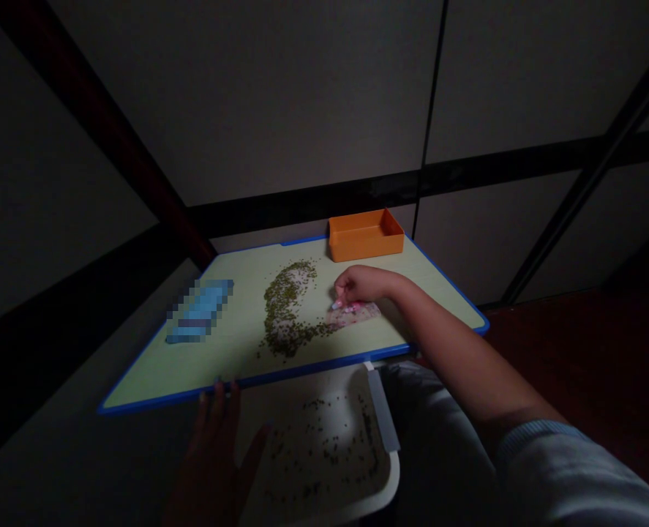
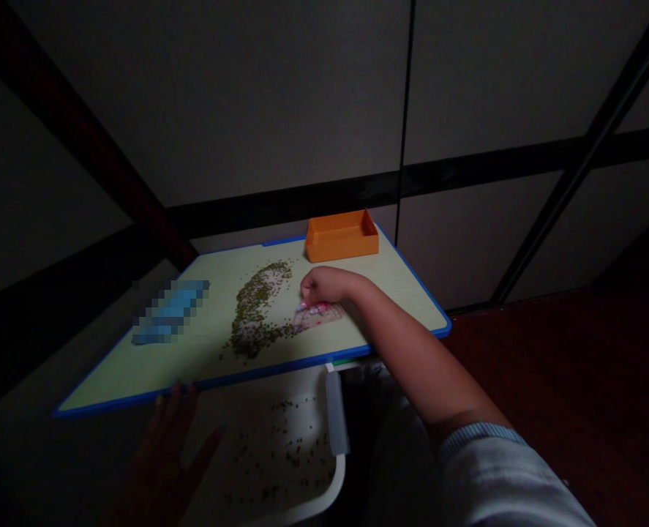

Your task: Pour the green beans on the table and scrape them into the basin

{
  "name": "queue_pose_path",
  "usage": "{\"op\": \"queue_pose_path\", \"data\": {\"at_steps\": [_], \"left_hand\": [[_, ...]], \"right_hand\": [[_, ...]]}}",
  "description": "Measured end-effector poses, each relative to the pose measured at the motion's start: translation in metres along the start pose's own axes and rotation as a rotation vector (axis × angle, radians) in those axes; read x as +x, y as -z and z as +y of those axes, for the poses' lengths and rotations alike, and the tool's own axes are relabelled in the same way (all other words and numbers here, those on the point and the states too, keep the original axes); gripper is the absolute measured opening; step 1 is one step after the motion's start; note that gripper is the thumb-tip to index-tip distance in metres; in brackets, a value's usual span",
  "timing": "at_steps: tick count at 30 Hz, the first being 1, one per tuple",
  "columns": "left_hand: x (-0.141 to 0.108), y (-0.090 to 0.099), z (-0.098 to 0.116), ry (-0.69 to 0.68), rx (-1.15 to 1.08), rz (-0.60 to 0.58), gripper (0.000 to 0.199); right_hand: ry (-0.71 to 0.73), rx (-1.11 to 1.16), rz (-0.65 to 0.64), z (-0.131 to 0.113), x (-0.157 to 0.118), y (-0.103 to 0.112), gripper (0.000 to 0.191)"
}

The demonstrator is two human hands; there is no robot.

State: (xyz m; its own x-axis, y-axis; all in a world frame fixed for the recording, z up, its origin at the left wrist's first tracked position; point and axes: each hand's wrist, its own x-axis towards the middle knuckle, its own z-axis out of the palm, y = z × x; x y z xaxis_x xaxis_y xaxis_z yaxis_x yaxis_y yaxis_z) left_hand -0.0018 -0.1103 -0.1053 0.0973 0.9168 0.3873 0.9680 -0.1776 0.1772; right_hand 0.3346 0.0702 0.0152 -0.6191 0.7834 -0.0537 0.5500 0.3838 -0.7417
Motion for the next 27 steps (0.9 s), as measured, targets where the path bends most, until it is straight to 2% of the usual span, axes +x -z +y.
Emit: {"op": "queue_pose_path", "data": {"at_steps": [4, 11, 22, 27], "left_hand": [[0.001, 0.002, 0.003, 0.008, -0.010, 0.008, 0.076], [0.002, 0.003, 0.003, 0.015, -0.003, -0.016, 0.078], [0.001, 0.001, 0.004, 0.010, 0.006, 0.006, 0.076], [0.001, 0.004, 0.006, 0.037, 0.000, -0.034, 0.077]], "right_hand": [[0.013, 0.027, -0.010, 0.003, -0.002, 0.005, 0.016], [-0.085, -0.085, 0.059, -0.003, -0.016, 0.020, 0.011], [-0.080, -0.164, 0.028, -0.006, -0.016, 0.015, 0.012], [-0.076, -0.138, 0.002, -0.009, -0.018, 0.016, 0.010]]}}
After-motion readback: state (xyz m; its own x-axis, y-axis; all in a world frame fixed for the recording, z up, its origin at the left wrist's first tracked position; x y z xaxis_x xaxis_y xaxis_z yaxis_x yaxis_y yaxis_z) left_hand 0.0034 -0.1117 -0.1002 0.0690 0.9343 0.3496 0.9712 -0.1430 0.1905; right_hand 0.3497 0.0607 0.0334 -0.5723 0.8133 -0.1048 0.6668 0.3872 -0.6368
